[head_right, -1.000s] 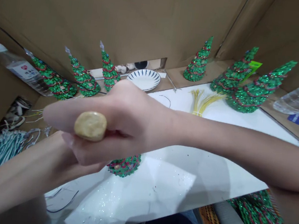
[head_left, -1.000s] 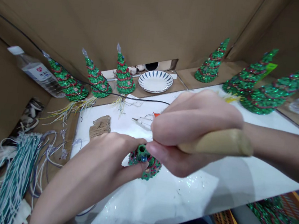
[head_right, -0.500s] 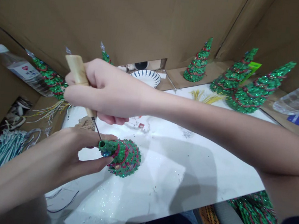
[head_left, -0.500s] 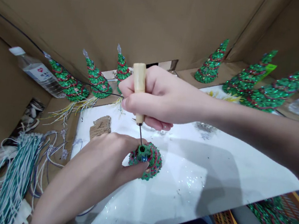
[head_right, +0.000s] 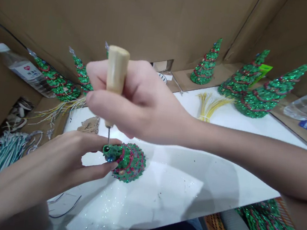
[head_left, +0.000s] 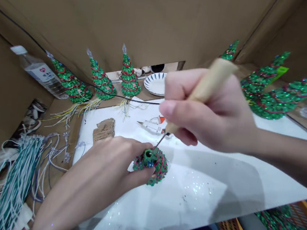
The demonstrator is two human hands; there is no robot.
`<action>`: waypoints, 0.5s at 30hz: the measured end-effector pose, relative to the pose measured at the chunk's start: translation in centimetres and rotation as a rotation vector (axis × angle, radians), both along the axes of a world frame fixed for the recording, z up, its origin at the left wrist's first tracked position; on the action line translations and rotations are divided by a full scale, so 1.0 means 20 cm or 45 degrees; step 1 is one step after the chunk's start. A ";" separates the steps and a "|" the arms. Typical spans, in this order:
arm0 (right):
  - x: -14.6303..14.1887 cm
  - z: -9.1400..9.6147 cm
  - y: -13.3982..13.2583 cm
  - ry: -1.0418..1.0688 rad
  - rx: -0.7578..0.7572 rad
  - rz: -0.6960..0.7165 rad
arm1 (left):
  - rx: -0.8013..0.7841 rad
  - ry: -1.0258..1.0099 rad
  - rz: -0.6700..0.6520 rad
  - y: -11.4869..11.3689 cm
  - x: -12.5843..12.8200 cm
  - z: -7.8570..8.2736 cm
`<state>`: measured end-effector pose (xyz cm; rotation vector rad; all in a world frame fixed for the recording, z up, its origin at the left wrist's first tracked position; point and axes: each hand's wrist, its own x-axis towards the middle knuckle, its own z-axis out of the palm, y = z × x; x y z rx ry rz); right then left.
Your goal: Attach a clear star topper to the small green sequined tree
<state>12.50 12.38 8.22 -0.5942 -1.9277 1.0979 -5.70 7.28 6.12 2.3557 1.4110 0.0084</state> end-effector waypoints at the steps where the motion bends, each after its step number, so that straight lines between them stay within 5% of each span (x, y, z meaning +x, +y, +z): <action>1: 0.02 0.00 -0.02 0.013 0.052 -0.029 | 0.002 -0.014 -0.012 0.00 0.00 0.00; 4: 0.05 -0.03 -0.05 0.159 0.028 -0.095 | 0.008 -0.023 -0.037 0.01 -0.01 -0.01; 8: 0.07 -0.08 -0.02 0.359 -0.335 -0.116 | 0.050 -0.049 -0.029 0.00 -0.03 -0.01; 15: 0.06 -0.12 -0.02 0.494 -0.590 -0.141 | 0.301 -0.518 0.167 -0.02 0.00 0.04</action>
